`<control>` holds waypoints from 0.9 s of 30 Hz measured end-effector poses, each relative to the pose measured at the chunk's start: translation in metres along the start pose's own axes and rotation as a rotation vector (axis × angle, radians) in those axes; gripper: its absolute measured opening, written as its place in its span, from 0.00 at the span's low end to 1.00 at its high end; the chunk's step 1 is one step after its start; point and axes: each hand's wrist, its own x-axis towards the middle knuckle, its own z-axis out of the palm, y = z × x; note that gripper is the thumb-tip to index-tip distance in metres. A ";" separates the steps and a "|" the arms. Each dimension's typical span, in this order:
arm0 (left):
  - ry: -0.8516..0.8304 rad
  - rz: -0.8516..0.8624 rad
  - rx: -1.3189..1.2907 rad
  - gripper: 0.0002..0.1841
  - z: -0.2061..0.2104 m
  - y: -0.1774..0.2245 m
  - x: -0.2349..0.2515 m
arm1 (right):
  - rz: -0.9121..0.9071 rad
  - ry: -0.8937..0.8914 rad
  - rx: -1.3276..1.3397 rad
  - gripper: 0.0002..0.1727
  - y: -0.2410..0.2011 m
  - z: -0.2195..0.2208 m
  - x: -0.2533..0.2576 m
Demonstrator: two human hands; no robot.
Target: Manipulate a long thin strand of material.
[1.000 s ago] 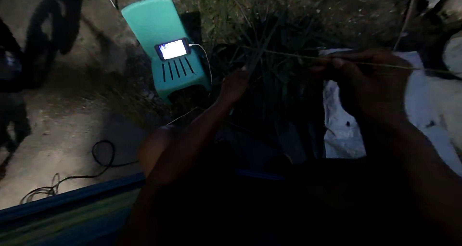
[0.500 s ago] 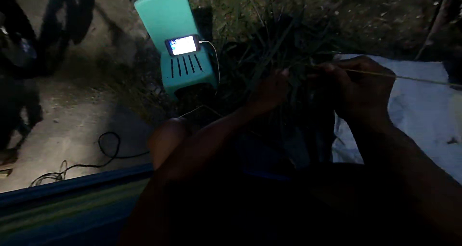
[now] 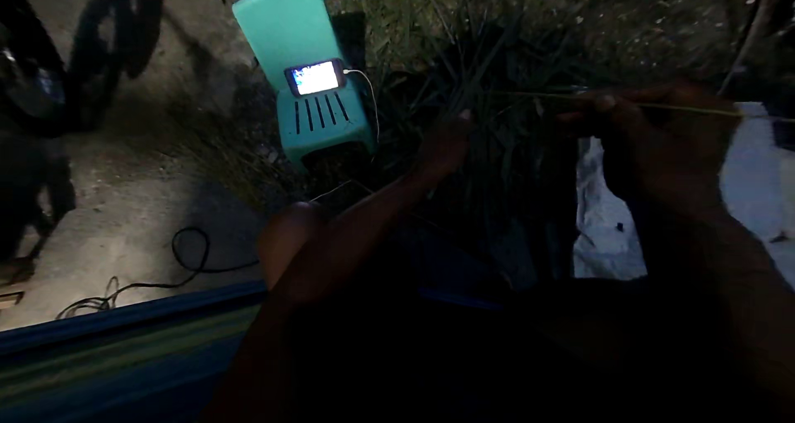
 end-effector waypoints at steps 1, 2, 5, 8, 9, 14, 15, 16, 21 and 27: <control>0.064 -0.056 -0.062 0.27 -0.004 -0.009 0.009 | -0.022 0.010 0.015 0.05 -0.001 -0.007 0.002; 0.127 -0.093 -0.158 0.27 -0.004 -0.017 0.016 | -0.037 0.026 0.013 0.04 -0.002 -0.012 0.005; 0.145 -0.110 -0.436 0.25 0.006 -0.018 0.015 | 0.003 0.091 -0.037 0.05 -0.003 -0.010 0.007; 0.102 0.059 -0.285 0.22 0.016 -0.004 -0.003 | 0.071 0.095 -0.077 0.06 -0.005 0.006 0.000; 0.092 0.134 -0.170 0.21 0.018 0.001 -0.010 | 0.091 0.080 -0.097 0.08 -0.005 0.009 -0.002; 0.028 0.421 0.105 0.21 0.032 0.004 -0.026 | 0.072 -0.013 -0.118 0.09 -0.003 0.018 -0.008; 0.034 0.428 0.113 0.21 0.032 0.005 -0.028 | 0.061 -0.026 -0.090 0.09 -0.003 0.018 -0.009; 0.041 0.414 0.112 0.21 0.032 0.007 -0.031 | 0.059 -0.035 -0.053 0.09 -0.004 0.018 -0.009; 0.106 0.441 0.215 0.21 0.035 -0.002 -0.025 | 0.083 0.010 0.010 0.08 0.001 0.019 -0.008; 0.110 0.395 0.267 0.22 0.035 0.007 -0.023 | 0.038 0.008 -0.161 0.09 -0.006 0.019 -0.013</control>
